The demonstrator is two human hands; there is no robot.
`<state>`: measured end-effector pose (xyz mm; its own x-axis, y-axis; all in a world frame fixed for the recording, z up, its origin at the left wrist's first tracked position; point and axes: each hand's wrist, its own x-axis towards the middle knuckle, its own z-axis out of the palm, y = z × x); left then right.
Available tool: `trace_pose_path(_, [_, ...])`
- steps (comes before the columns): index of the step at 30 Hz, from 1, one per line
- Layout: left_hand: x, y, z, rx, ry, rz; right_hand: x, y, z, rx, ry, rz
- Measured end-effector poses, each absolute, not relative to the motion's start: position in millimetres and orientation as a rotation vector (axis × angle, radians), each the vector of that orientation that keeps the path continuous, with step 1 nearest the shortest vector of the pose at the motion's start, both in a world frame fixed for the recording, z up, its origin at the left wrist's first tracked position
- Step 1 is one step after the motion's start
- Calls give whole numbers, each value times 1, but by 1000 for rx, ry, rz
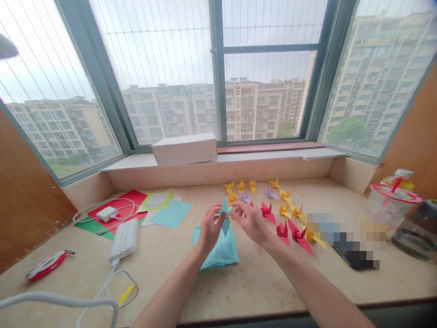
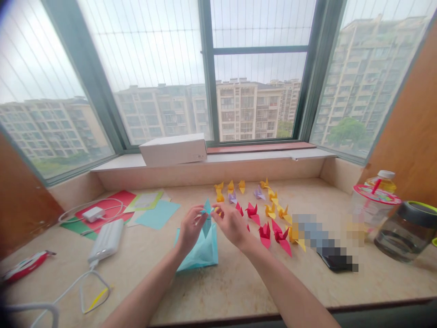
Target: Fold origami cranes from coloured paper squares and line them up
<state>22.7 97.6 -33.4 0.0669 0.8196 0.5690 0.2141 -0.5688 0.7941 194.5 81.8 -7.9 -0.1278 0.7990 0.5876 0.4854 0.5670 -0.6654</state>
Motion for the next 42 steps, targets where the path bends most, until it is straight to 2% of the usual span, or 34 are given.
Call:
trace_pose_path(7, [23, 89, -43, 1852, 900, 1477, 191, 72, -19, -1048, -1627, 658])
trace_pose_path(13, [26, 81, -38, 1833, 872, 1506, 198, 68, -16, -1124, -1551, 609])
trace_pose_path(17, [33, 80, -36, 1510, 806, 1555, 202, 68, -14, -1117, -1417, 648])
trace_pose_path(21, [38, 78, -35, 1239, 789, 1445, 202, 69, -16, -1074, -1362, 723])
trace_pose_path(28, [33, 74, -29, 1129, 766, 1245, 196, 68, -19, -1009, -1308, 817])
trace_pose_path(33, [30, 77, -29, 1056, 731, 1286, 198, 72, -25, -1018, -1308, 829])
trace_pose_path(36, [30, 79, -29, 1089, 752, 1336, 200, 73, -28, -1070, -1380, 721])
trace_pose_path(42, [28, 77, -28, 1334, 903, 1383, 200, 68, -30, -1118, -1716, 246])
